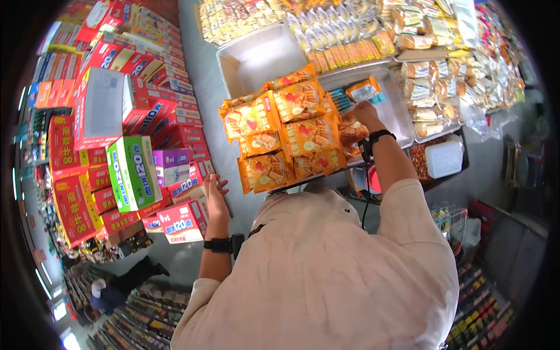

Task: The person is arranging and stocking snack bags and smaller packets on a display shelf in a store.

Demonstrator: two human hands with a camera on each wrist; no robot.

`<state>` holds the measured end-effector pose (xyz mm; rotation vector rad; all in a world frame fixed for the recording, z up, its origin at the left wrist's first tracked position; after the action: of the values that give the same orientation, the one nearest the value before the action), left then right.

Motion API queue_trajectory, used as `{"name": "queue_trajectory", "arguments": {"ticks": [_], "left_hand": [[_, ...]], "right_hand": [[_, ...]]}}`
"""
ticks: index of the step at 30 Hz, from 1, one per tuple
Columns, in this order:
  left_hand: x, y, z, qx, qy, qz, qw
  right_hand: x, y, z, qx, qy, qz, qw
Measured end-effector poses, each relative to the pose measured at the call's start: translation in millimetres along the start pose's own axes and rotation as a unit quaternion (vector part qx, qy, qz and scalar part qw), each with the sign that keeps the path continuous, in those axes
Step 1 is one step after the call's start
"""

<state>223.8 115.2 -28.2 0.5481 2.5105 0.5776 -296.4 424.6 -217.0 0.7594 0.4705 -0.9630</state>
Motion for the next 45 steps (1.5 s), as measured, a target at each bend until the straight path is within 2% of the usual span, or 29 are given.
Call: {"name": "queue_trajectory", "arguments": {"ticks": [1,2,3,4,5,6,8,9,11,12,14,15,17,19,20,21,22,23,25,26,28,30,31,33,37,39,41,43,45], "left_hand": [[-2,7,-1,0.001,0.013,-0.005,1.000],[-1,18,-9,0.004,0.005,-0.023,1.000],[-2,24,-13,0.003,0.015,-0.044,0.999],[-2,27,-20,0.027,0.010,-0.037,0.999],[-2,33,-24,0.047,0.006,-0.032,0.998],[-3,39,-28,0.042,0.017,-0.048,0.998],[2,52,-57,0.161,-0.022,-0.043,0.986],[6,55,-64,0.160,-0.016,-0.051,0.986],[26,71,-96,0.317,-0.028,0.013,0.948],[39,73,-105,0.332,-0.055,0.059,0.940],[68,86,-131,0.372,-0.099,0.142,0.912],[82,98,-149,0.397,-0.116,0.179,0.893],[98,123,-184,0.432,-0.127,0.199,0.870],[111,138,-191,0.464,-0.138,0.221,0.847],[119,143,-186,0.415,-0.053,0.309,0.854],[123,146,-182,0.357,0.033,0.392,0.847],[121,139,-172,0.349,-0.043,0.392,0.850],[112,131,-164,0.350,-0.041,0.397,0.848],[97,106,-130,0.157,0.069,0.446,0.879],[97,103,-124,0.179,0.064,0.423,0.886],[75,87,-109,0.151,0.040,0.434,0.887],[62,69,-93,0.090,0.053,0.434,0.895],[58,64,-92,0.091,0.052,0.436,0.894],[53,56,-91,0.068,0.097,0.428,0.896],[44,53,-97,-0.004,0.208,0.446,0.870],[41,39,-85,0.002,0.154,0.385,0.910],[47,32,-73,0.010,0.125,0.374,0.919],[53,28,-66,0.017,0.092,0.364,0.927],[52,23,-66,0.041,0.021,0.325,0.944]], "right_hand": [[-12,10,10,-0.019,0.031,-0.036,0.999],[-15,9,12,-0.041,0.054,-0.016,0.998],[-10,1,13,-0.119,0.178,0.028,0.976],[-18,3,1,-0.117,0.082,-0.033,0.989],[-34,15,8,-0.125,0.056,-0.058,0.989],[-64,49,42,-0.131,0.067,-0.093,0.985],[-107,88,70,-0.155,0.072,-0.146,0.974],[-132,113,91,-0.142,0.084,-0.167,0.972],[-175,156,127,-0.174,0.048,-0.205,0.962],[-191,180,146,-0.174,0.050,-0.209,0.961],[-210,224,189,-0.196,-0.075,-0.195,0.958],[-216,241,205,-0.196,-0.071,-0.202,0.957],[-208,265,228,-0.196,-0.286,-0.107,0.932],[-186,279,254,-0.224,-0.296,-0.036,0.928],[-169,286,266,-0.212,-0.297,-0.009,0.931],[-148,291,278,-0.253,-0.299,0.000,0.920],[-129,295,285,-0.220,-0.283,0.027,0.933],[-106,289,288,-0.236,-0.251,0.037,0.938],[-66,284,296,-0.246,-0.216,0.044,0.944],[-57,284,301,-0.277,-0.214,0.050,0.936],[-34,296,314,-0.298,-0.209,0.052,0.930],[-4,298,309,-0.108,-0.382,0.197,0.896],[7,296,306,-0.108,-0.382,0.195,0.897],[24,294,302,-0.225,-0.350,0.194,0.888],[27,315,318,-0.225,-0.351,0.157,0.895],[27,311,313,-0.225,-0.363,0.129,0.895],[35,302,302,-0.225,-0.375,0.099,0.894],[37,289,284,-0.194,-0.312,-0.018,0.930],[34,282,284,-0.209,-0.271,-0.028,0.939]]}}
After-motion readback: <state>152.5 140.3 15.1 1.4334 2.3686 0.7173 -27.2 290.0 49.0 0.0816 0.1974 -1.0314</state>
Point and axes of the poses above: each hand's wrist, its own y-axis away from the middle knuckle, its own x-axis out of the palm, z = x × y, the point moved 6 cm from there along -y, towards the middle knuckle, and after that the axes turned 15 degrees about -y, right-handed, at the moved point
